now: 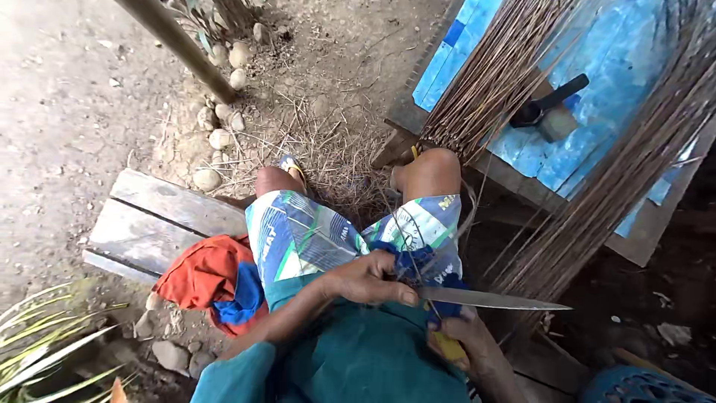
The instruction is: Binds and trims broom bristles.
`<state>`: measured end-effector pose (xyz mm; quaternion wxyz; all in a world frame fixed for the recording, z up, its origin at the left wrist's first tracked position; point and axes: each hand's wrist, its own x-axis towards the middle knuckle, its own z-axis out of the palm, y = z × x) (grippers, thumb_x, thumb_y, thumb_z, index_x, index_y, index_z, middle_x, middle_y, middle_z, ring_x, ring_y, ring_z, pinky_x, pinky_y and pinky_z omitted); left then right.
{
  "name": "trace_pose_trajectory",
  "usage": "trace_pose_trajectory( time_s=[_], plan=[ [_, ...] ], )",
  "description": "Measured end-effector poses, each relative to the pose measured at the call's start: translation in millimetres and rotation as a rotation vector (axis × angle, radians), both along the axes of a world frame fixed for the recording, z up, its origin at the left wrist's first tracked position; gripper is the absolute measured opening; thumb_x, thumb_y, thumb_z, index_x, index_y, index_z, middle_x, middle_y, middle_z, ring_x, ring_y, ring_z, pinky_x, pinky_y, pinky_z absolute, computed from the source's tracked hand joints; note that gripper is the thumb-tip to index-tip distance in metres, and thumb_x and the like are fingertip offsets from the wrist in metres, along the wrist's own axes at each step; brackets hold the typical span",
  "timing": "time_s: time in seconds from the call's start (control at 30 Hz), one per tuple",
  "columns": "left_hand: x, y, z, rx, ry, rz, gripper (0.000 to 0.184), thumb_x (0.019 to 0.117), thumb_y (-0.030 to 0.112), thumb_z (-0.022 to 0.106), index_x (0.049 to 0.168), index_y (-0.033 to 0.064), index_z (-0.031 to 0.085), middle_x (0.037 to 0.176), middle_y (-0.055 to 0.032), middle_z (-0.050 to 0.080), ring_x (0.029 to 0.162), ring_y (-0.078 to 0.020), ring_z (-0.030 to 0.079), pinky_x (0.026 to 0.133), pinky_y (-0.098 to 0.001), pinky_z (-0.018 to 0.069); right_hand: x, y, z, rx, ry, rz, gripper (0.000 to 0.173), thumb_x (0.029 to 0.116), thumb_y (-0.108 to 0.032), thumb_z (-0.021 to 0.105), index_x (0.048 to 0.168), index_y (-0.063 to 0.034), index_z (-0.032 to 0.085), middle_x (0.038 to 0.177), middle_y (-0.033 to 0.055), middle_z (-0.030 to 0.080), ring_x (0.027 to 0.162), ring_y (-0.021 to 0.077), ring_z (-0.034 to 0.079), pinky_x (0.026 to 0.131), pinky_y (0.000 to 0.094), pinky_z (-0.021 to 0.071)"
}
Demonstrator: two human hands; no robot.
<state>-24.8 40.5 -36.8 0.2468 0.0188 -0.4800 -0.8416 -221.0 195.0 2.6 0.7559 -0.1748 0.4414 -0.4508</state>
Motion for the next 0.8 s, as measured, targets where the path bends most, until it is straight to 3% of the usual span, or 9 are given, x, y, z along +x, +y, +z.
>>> trace_pose_trajectory(
  time_s=[0.13,0.3,0.37,0.43,0.53,0.63,0.7,0.73,0.8],
  plan=[
    [53.3,-61.4,-1.5,-0.121,-0.168,0.145,0.009,0.0952,0.040,0.068,0.096,0.0317,0.072,0.086,0.0233,0.067,0.075,0.0138,0.059,0.066,-0.0089,0.0504,-32.6,41.3,-18.8,-0.007,0.149,0.171,0.013,0.0930,-0.028,0.070,0.103,-0.0294,0.078,0.077,-0.0100,0.072,0.053,-0.0059,0.058,0.046,0.0124,0.0486],
    [151.0,-156.6,2.6,-0.128,-0.495,0.512,0.022,0.0853,0.055,0.074,0.096,0.0368,0.069,0.069,0.0177,0.063,0.052,0.0053,0.053,0.046,-0.0138,0.0451,-84.9,125.4,-38.5,0.175,0.183,0.218,0.010,0.0894,-0.036,0.075,0.097,-0.0309,0.079,0.071,-0.0115,0.069,0.052,-0.0047,0.057,0.047,0.0151,0.0481],
    [199.7,-192.9,-0.5,-0.043,-0.514,0.748,0.019,0.0970,0.049,0.059,0.099,0.0309,0.063,0.061,0.0157,0.056,0.047,0.0040,0.048,0.046,-0.0130,0.0430,-101.0,163.4,-42.1,0.350,0.178,0.198,0.012,0.0818,-0.040,0.080,0.090,-0.0314,0.078,0.067,-0.0109,0.068,0.051,-0.0033,0.055,0.047,0.0170,0.0464],
    [241.0,-219.8,-4.3,0.125,-0.405,1.085,0.039,0.1117,0.038,0.027,0.100,0.0207,0.060,0.058,0.0111,0.051,0.049,-0.0004,0.049,0.052,-0.0171,0.0482,-107.7,188.3,-40.3,0.393,0.153,0.130,0.016,0.0775,-0.043,0.082,0.090,-0.0355,0.077,0.068,-0.0136,0.067,0.052,-0.0047,0.054,0.048,0.0161,0.0452],
    [243.6,-224.9,7.1,0.394,-0.310,1.362,0.052,0.1124,0.044,0.015,0.095,0.0176,0.057,0.057,0.0075,0.047,0.046,-0.0045,0.047,0.047,-0.0200,0.0468,-76.5,164.7,-24.9,0.293,0.108,-0.025,0.018,0.0783,-0.041,0.080,0.096,-0.0392,0.077,0.071,-0.0162,0.069,0.053,-0.0070,0.057,0.047,0.0137,0.0469],
    [145.2,-157.0,25.6,0.136,-0.625,0.997,0.029,0.1102,0.033,0.029,0.098,0.0251,0.055,0.056,0.0152,0.048,0.046,0.0043,0.046,0.046,-0.0130,0.0428,-23.7,87.9,-21.5,0.125,-0.170,-0.249,0.015,0.0946,-0.031,0.067,0.106,-0.0278,0.077,0.074,-0.0088,0.071,0.056,-0.0040,0.061,0.050,0.0124,0.0497],
    [75.1,-80.9,26.9,0.004,-0.706,0.638,0.006,0.0908,0.021,0.059,0.088,0.0180,0.062,0.062,0.0105,0.058,0.050,0.0009,0.052,0.047,-0.0185,0.0460,5.0,35.4,-13.5,0.088,-0.313,-0.262,0.022,0.0995,-0.036,0.061,0.105,-0.0221,0.077,0.066,-0.0083,0.066,0.051,-0.0040,0.057,0.047,0.0115,0.0465],
    [47.0,-44.5,20.9,-0.035,-0.599,0.420,0.005,0.0890,0.019,0.069,0.086,0.0154,0.067,0.067,0.0108,0.063,0.056,0.0030,0.057,0.052,-0.0175,0.0494,13.4,16.4,-8.1,0.072,-0.344,-0.227,0.024,0.1003,-0.037,0.060,0.107,-0.0216,0.077,0.064,-0.0095,0.065,0.050,-0.0049,0.056,0.047,0.0106,0.0461],
    [5.8,1.7,11.7,-0.057,-0.234,0.095,0.009,0.0959,0.014,0.069,0.101,0.0065,0.070,0.091,0.0087,0.070,0.083,0.0062,0.063,0.075,-0.0159,0.0542,18.8,-4.7,2.8,0.069,-0.362,-0.152,0.024,0.0996,-0.035,0.061,0.108,-0.0192,0.077,0.068,-0.0096,0.067,0.054,-0.0053,0.057,0.051,0.0105,0.0471]
  ],
)
